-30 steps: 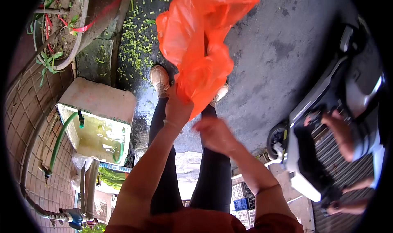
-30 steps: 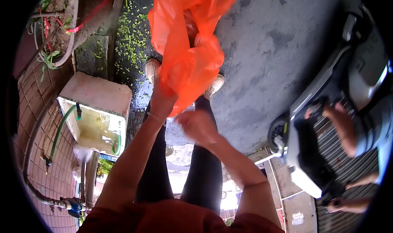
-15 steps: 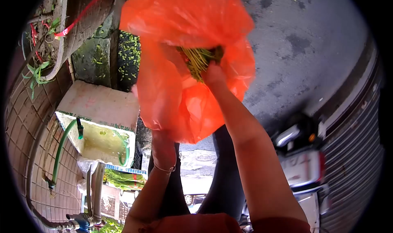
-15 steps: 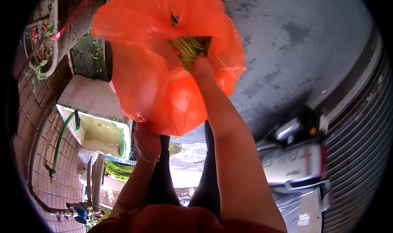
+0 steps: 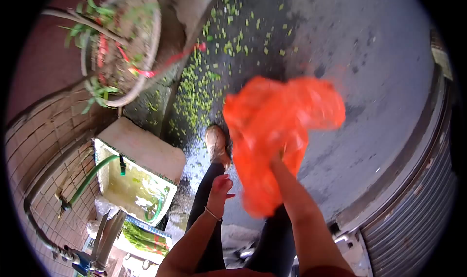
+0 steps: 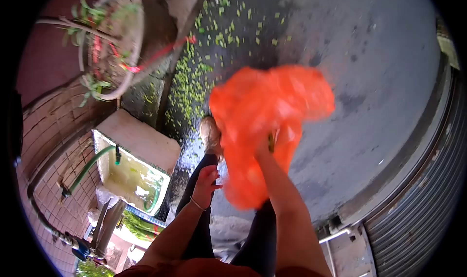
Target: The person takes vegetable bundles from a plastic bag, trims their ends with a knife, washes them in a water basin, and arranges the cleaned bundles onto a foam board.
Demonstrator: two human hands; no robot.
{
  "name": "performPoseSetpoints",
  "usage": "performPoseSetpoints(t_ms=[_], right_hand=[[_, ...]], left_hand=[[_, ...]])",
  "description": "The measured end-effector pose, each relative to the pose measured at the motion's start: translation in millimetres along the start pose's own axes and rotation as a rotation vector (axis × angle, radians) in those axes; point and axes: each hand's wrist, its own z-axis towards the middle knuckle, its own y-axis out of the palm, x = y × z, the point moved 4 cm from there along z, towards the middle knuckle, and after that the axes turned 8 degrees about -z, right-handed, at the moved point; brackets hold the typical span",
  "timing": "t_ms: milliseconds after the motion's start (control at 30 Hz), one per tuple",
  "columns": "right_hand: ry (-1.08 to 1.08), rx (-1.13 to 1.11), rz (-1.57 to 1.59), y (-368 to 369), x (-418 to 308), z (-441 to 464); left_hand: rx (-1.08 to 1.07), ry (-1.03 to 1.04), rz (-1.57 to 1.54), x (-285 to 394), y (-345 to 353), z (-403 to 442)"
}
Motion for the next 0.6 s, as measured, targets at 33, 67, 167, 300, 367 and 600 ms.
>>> performPoseSetpoints(t_ms=[33,67,167,300,367,600], right_hand=[[0.024,-0.015,0.058,-16.3,-2.8,-34.7],[0.044,-0.014,0.115,-34.8,-7.4,-67.7],[0.066,0.026,0.254,-96.1,-29.2,-160.1],[-0.045,0.137,0.368,-182.2,-75.1,-255.8],[-0.135,0.202,0.413,-226.3,-97.6,-296.4],[-0.550,0.423,0.482,-375.6,-185.7,-403.6]], left_hand=[[-0.019,0.046,-0.014,6.3,9.4,-6.2],[0.029,0.270,0.081,12.7,11.6,-11.8],[-0.052,0.664,0.156,48.6,42.9,-45.5],[-0.711,0.706,0.230,135.6,147.2,-189.8],[-1.003,0.726,0.507,152.7,184.8,-278.0],[-0.439,0.727,-0.200,289.9,212.6,-278.6]])
